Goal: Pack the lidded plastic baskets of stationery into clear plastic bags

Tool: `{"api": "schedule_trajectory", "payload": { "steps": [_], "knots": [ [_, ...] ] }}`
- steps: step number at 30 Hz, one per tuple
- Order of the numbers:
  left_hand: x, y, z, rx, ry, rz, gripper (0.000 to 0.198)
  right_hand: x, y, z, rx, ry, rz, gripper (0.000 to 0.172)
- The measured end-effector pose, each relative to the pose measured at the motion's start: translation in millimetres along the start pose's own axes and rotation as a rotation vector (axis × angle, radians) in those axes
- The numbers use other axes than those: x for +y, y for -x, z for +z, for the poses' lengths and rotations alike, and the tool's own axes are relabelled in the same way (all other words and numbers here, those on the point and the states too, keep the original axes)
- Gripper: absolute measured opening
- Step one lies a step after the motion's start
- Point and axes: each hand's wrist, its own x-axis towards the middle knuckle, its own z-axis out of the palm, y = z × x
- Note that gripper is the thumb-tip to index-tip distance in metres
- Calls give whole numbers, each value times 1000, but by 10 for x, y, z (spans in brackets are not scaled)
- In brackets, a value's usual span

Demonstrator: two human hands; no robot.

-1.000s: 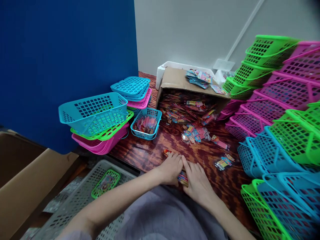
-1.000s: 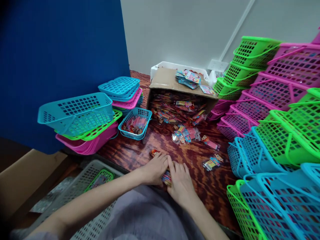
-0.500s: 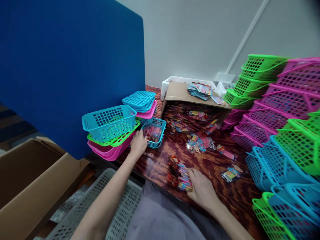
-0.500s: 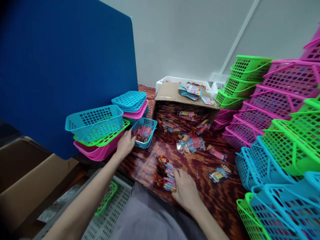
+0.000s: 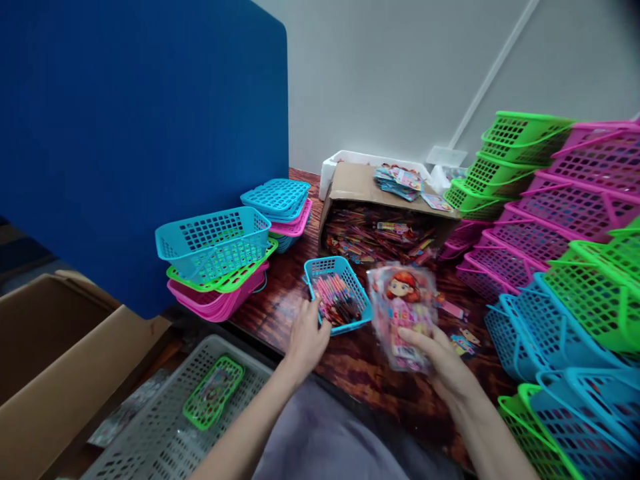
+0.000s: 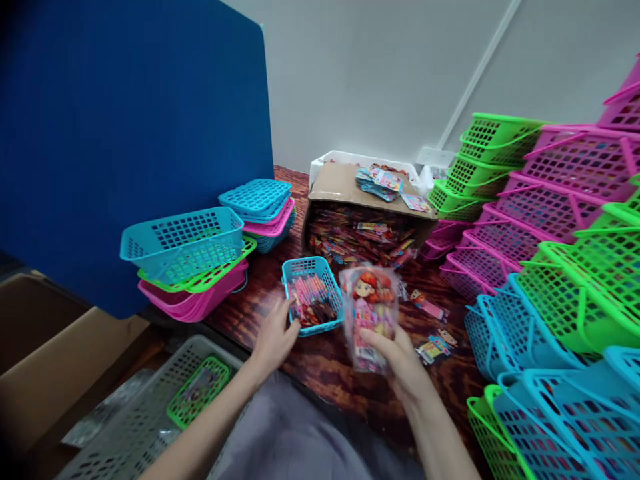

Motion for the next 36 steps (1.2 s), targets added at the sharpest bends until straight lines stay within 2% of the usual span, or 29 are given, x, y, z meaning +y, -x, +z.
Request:
{"api": "schedule_trajectory", "payload": {
  "steps": [4, 7, 12, 18, 21, 23, 26, 28, 32, 35, 36],
  "knots": [
    [107, 144, 100, 1, 187, 5, 46, -138, -311, 533, -133, -64, 14, 45],
    [115, 189, 103, 0, 284, -48, 51, -97, -587, 754, -215, -38, 60, 38],
    [89, 179, 54, -32, 289, -48, 50, -20, -789, 813, -317, 100, 134, 32],
    [80, 106, -26, -98, 100, 26, 44, -64, -799, 776, -339, 282, 74, 35],
    [93, 97, -49, -112, 16, 56, 36, -125, -820, 759, -303, 431, 25, 30],
    [108, 109, -51, -115, -43, 70, 33, -171, -815, 760, -231, 553, -34, 31],
    [122, 144, -44, -102, -98, 100, 34, -207, -749, 797, -48, 720, -156, 53],
    [123, 167, -40, -75, -118, 135, 33, -191, -679, 840, 74, 848, -269, 61],
    [121, 165, -52, 44, -183, 185, 27, -90, -551, 923, 249, 1285, -560, 52],
    [143, 80, -63, 141, -297, 215, 24, -25, -497, 955, 249, 1462, -606, 41],
    [156, 32, -59, 147, -343, 220, 23, -15, -490, 961, 239, 1497, -596, 42]
  ]
}}
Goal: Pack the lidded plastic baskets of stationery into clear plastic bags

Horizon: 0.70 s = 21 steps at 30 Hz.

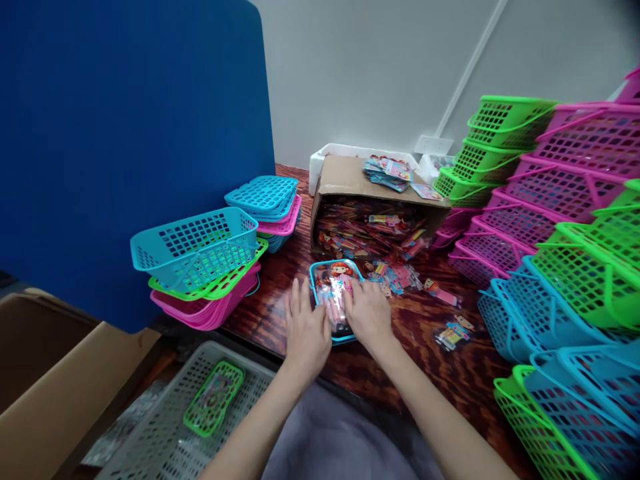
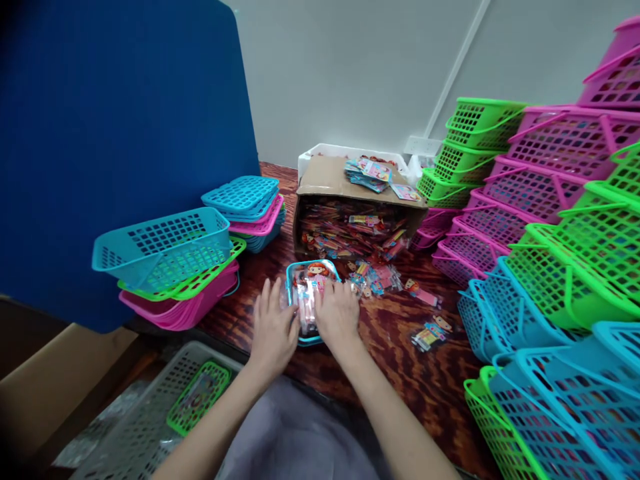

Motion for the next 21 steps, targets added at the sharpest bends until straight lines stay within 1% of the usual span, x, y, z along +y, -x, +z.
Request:
{"api": "schedule_trajectory", "payload": {
  "steps": [2, 3, 6, 8, 11, 13, 15, 16, 18, 19, 21],
  "knots": [
    [13, -119, 36, -29, -76, 0, 22, -4, -6, 9, -56, 49, 2, 53],
    [20, -183, 63, -48, -100, -8, 22, -2, -23, 15, -90, 67, 10, 55],
    [33, -351, 160, -75, -129, -56, 25, 7, -103, 45, -161, 80, 32, 49],
    [25, -416, 212, -88, -109, -89, 26, -4, -148, 63, -170, 79, 24, 48],
    [-15, -431, 244, -108, -24, -117, 20, -38, -151, 60, -144, 90, -2, 44],
    [-44, -401, 238, -82, 39, -134, 16, -35, -114, 55, -74, 92, -34, 45],
    [-58, -366, 221, -36, 69, -140, 15, 11, -75, 71, -15, 38, -132, 50],
    [-57, -353, 210, -19, 68, -138, 15, 48, -63, 92, -11, -4, -193, 50],
    [-40, -346, 182, 3, 37, -136, 13, 130, -61, 154, -49, -88, -287, 45],
    [-27, -354, 167, 14, 13, -138, 15, 168, -71, 191, -79, -117, -304, 42],
    [2, -389, 135, 47, -24, -118, 26, 226, -103, 257, -99, -146, -286, 40]
  ]
}}
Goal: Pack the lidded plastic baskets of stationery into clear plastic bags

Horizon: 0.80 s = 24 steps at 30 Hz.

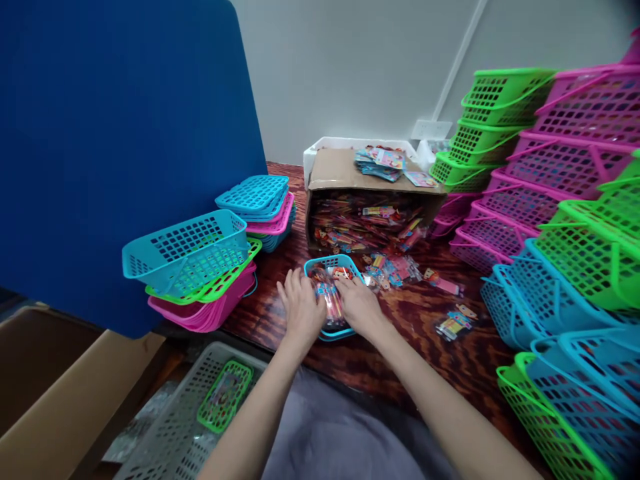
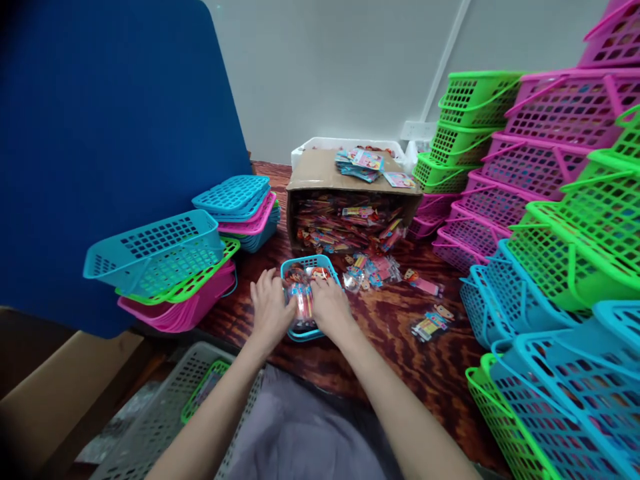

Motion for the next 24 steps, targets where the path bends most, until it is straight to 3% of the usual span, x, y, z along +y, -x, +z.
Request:
{"api": "schedule_trajectory", "payload": {
  "steps": [3, 6, 8, 12, 16, 20, 24],
  "knots": [
    [51, -73, -16, -26, 57, 188, 39, 55, -28, 33, 30, -51, 34, 40],
    [96, -125, 55, -215, 60, 422, 45, 49, 13, 19, 88, -96, 75, 39],
    [113, -134, 150, -315, -41, 503, 48, 21, 87, 13, 144, -112, 118, 40],
    [79, -105, 355, -309, -135, 606, 52, -45, 242, 51, 199, -92, 153, 37],
    [-3, -88, 442, -203, 11, 577, 48, -52, 311, 103, 228, -96, 135, 39],
    [20, -108, 419, -146, 234, 480, 48, 2, 398, 65, 341, -266, 62, 37],
    [145, -73, 412, -245, 56, 476, 49, 239, 465, -50, 381, -394, 131, 30]
  ]
}}
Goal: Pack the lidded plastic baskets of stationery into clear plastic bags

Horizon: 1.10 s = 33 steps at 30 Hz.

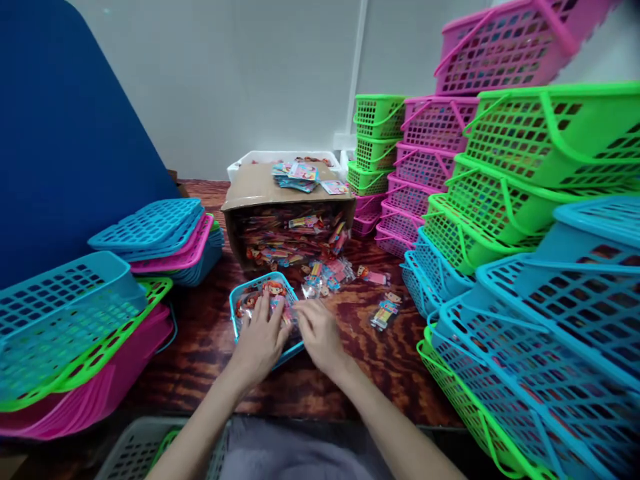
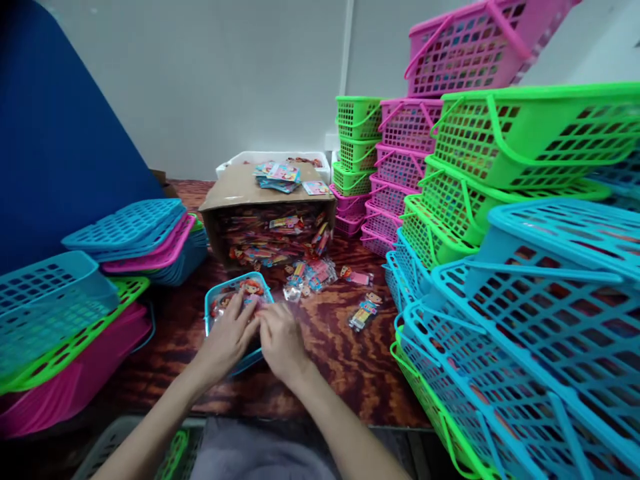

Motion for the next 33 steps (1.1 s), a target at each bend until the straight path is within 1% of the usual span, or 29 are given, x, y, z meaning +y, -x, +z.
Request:
{"api": "schedule_trajectory", "payload": {
  "steps": [2, 5, 8, 9, 11, 13, 14, 16, 18, 19, 21, 22, 23, 24, 25, 26, 27, 28, 29, 31, 33],
  "knots": [
    [37, 8, 15, -71, -105, -16, 52, 220, -105, -111, -39, 81, 107, 32],
    [-6, 47, 17, -92, -189, -19, 56, 693, -366, -223, -96, 197, 231, 35],
    [-163, 98, -25, -100, -223, 20, 56, 1173, -663, -267, -171, 313, 297, 38],
    [-233, 112, -45, -100, -228, 38, 56, 1306, -756, -273, -209, 345, 298, 42],
    [-389, 129, -87, -90, -232, 77, 56, 1516, -918, -285, -304, 393, 285, 57],
    [-552, 125, -126, -78, -232, 105, 56, 1650, -1038, -295, -403, 425, 276, 69],
    [-630, 113, -145, -77, -231, 115, 56, 1686, -1075, -298, -444, 437, 275, 72],
    [-749, 76, -191, -85, -229, 131, 56, 1689, -1094, -291, -504, 466, 282, 72],
    [-770, 39, -260, -46, -234, 119, 54, 1596, -1029, -263, -534, 502, 297, 67],
    [-723, 29, -303, 6, -238, 99, 53, 1517, -965, -242, -539, 522, 305, 64],
    [-503, 42, -389, 163, -212, 53, 52, 1317, -785, -201, -537, 557, 317, 63],
    [-338, 64, -415, 240, -173, 45, 53, 1209, -678, -188, -531, 570, 320, 64],
    [-153, 94, -418, 290, -102, 57, 55, 1105, -565, -186, -525, 580, 322, 62],
    [38, 123, -390, 302, -13, 92, 57, 1014, -453, -200, -519, 585, 324, 59],
    [217, 147, -327, 250, 68, 179, 57, 941, -351, -229, -515, 585, 324, 52],
    [370, 157, -229, 165, 121, 279, 56, 894, -263, -272, -512, 582, 323, 44],
    [485, 148, -102, 78, 138, 341, 53, 874, -197, -325, -508, 576, 325, 37],
    [558, 120, 45, -2, 137, 335, 49, 881, -153, -382, -501, 570, 331, 33],
    [589, 73, 202, -65, 125, 334, 48, 913, -134, -434, -485, 567, 344, 31],
    [560, -56, 496, -179, 73, 323, 52, 1024, -151, -499, -441, 564, 388, 34],
    [490, -175, 707, -240, 33, 288, 52, 1142, -201, -488, -409, 554, 437, 48]
  ]
}}
